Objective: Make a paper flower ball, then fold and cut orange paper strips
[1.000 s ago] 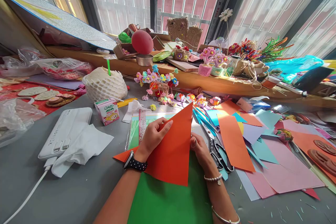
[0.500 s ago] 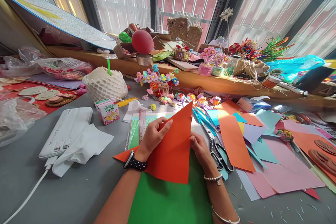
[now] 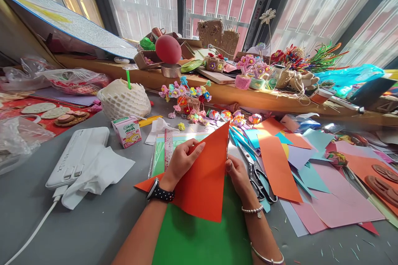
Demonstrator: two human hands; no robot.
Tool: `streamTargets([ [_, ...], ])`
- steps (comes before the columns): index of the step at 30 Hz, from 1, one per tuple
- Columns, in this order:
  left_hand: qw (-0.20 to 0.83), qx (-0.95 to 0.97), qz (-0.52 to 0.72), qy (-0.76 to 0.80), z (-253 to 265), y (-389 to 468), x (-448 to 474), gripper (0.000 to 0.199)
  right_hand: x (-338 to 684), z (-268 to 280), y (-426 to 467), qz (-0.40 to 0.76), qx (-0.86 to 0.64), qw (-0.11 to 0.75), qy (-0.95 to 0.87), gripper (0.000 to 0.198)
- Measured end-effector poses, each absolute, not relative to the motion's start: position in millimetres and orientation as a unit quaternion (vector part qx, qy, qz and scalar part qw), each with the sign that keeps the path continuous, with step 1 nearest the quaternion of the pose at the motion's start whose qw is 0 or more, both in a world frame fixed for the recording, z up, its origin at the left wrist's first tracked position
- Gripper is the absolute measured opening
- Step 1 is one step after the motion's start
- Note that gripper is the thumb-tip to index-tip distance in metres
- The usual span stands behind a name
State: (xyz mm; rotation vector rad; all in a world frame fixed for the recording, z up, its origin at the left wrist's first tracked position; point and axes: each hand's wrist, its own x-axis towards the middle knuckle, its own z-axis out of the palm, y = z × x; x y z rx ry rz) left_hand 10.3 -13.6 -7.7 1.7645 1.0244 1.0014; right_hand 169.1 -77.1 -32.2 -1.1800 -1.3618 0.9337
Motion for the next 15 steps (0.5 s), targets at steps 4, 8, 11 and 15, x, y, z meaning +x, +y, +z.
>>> streamTargets([
  [4, 0.417, 0.72, 0.387, 0.398, -4.9, -16.6, 12.0, 0.03, 171.1, -36.2, -77.0, 0.408, -0.477, 0.56, -0.54, 0.05],
  [8, 0.43, 0.705, 0.396, 0.402, -5.4, -15.8, 11.1, 0.03, 171.3, -34.4, -78.1, 0.41, -0.48, 0.55, -0.547, 0.05],
  [11, 0.438, 0.694, 0.4, 0.408, -6.3, -14.3, 9.6, 0.03, 171.1, -31.0, -79.2, 0.39, -0.49, 0.536, -0.566, 0.05],
  [15, 0.448, 0.686, 0.403, 0.408, -6.6, -13.4, 8.7, 0.032, 170.9, -27.8, -80.5, 0.367, -0.5, 0.515, -0.591, 0.052],
])
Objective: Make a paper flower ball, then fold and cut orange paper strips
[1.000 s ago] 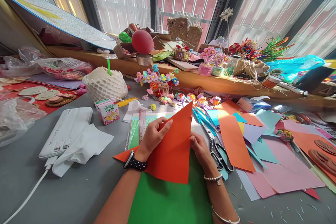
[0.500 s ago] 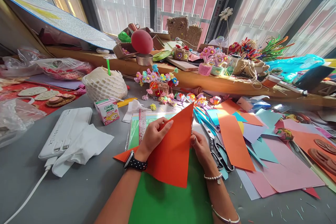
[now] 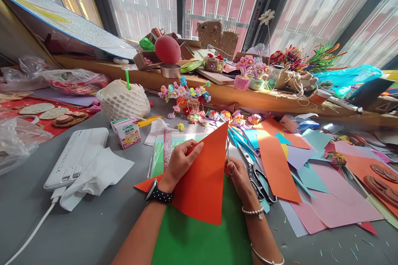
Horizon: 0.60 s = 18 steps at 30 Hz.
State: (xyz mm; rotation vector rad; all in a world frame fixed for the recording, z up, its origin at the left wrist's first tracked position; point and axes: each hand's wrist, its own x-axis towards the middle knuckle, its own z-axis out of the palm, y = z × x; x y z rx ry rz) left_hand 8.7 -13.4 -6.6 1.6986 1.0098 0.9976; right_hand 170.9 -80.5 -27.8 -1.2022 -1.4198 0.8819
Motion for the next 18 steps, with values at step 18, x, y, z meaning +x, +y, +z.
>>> streamTargets([
  [18, 0.437, 0.698, 0.392, 0.409, -7.2, -14.0, 9.7, 0.033, 170.6, -28.8, -81.0, 0.355, -0.479, 0.517, -0.614, 0.051],
])
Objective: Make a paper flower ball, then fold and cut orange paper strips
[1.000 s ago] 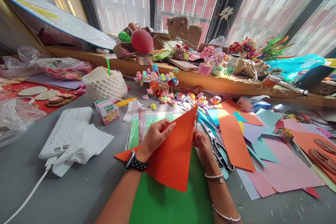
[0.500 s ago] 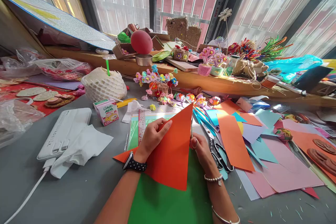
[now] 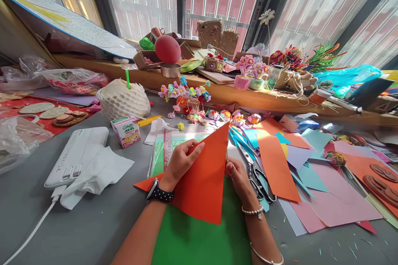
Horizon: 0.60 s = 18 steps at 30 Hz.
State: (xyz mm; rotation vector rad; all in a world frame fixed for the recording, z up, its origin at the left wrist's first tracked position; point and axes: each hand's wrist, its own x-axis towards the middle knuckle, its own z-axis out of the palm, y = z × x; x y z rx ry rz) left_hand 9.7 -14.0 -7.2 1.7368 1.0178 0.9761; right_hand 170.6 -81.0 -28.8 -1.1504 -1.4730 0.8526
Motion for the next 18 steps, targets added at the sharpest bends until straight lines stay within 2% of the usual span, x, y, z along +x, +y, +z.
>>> streamTargets([
  [18, 0.426, 0.704, 0.395, 0.409, -11.1, -12.9, 9.2, 0.032, 170.1, -31.7, -79.3, 0.351, -0.51, 0.535, -0.575, 0.046],
])
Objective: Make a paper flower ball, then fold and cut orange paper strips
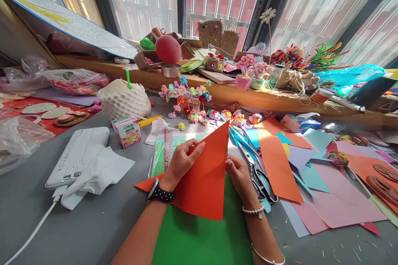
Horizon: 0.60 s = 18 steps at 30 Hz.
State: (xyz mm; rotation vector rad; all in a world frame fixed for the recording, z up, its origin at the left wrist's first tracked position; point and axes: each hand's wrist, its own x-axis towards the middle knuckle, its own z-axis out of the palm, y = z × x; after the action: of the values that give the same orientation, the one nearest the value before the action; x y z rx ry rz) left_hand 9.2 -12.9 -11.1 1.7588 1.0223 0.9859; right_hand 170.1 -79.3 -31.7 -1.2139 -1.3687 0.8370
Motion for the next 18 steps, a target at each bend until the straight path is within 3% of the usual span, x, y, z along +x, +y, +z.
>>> streamTargets([
  [18, 0.436, 0.696, 0.4, 0.406, -6.4, -14.5, 10.4, 0.031, 168.6, -26.4, -81.1, 0.355, -0.504, 0.535, -0.578, 0.049],
])
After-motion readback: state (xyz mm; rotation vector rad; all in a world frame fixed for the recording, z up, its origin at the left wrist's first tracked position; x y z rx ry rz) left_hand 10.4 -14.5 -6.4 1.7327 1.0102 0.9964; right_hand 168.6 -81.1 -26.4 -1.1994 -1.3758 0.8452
